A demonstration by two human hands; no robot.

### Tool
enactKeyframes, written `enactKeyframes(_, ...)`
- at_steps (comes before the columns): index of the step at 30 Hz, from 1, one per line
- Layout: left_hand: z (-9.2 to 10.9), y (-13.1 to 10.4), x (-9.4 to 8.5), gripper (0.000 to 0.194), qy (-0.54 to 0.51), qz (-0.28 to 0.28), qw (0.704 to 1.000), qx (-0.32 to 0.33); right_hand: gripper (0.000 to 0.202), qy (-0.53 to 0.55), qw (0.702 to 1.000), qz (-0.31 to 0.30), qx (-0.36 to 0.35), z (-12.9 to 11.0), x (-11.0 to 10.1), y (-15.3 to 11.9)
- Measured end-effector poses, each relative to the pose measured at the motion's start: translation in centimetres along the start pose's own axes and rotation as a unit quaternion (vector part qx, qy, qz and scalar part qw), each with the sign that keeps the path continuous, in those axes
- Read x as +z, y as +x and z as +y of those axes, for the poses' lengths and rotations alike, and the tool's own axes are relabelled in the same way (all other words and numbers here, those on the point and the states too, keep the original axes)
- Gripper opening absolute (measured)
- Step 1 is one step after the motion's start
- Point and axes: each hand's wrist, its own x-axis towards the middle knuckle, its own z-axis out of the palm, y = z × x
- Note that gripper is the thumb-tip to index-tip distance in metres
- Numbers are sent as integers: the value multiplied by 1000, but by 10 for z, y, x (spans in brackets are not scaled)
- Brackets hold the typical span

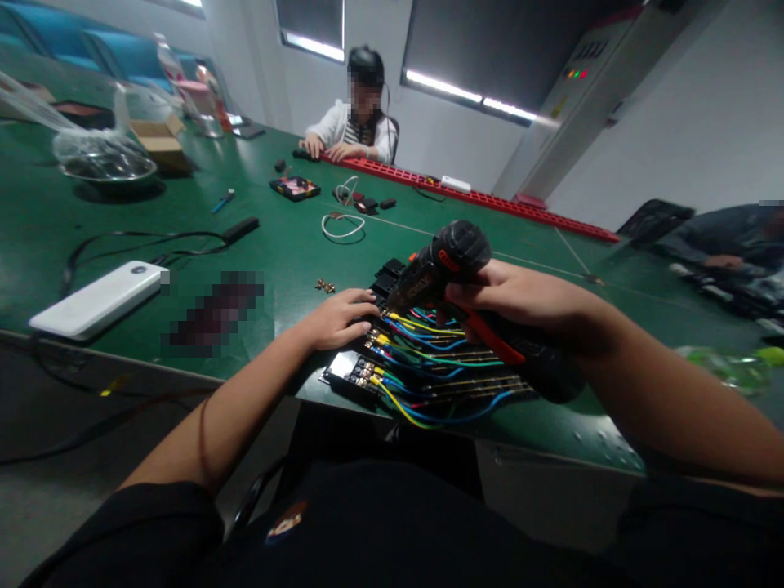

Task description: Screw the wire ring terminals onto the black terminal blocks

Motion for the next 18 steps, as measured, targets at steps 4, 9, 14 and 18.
enactKeyframes(4,0,0,-2,39,-29,3,1000,-3,48,-13,1000,3,-1,0,1,2)
enactKeyframes(9,-2,-2,-3,44,-81,27,996,-27,43,24,999,-5,36,-5,-5,11)
enactKeyframes(14,-6,-5,-1,45,-87,29,996,-19,34,46,996,-27,74,-17,-14,26)
enactKeyframes(18,-9,-5,1,44,-90,38,995,5,32,55,992,-80,86,-22,-22,40)
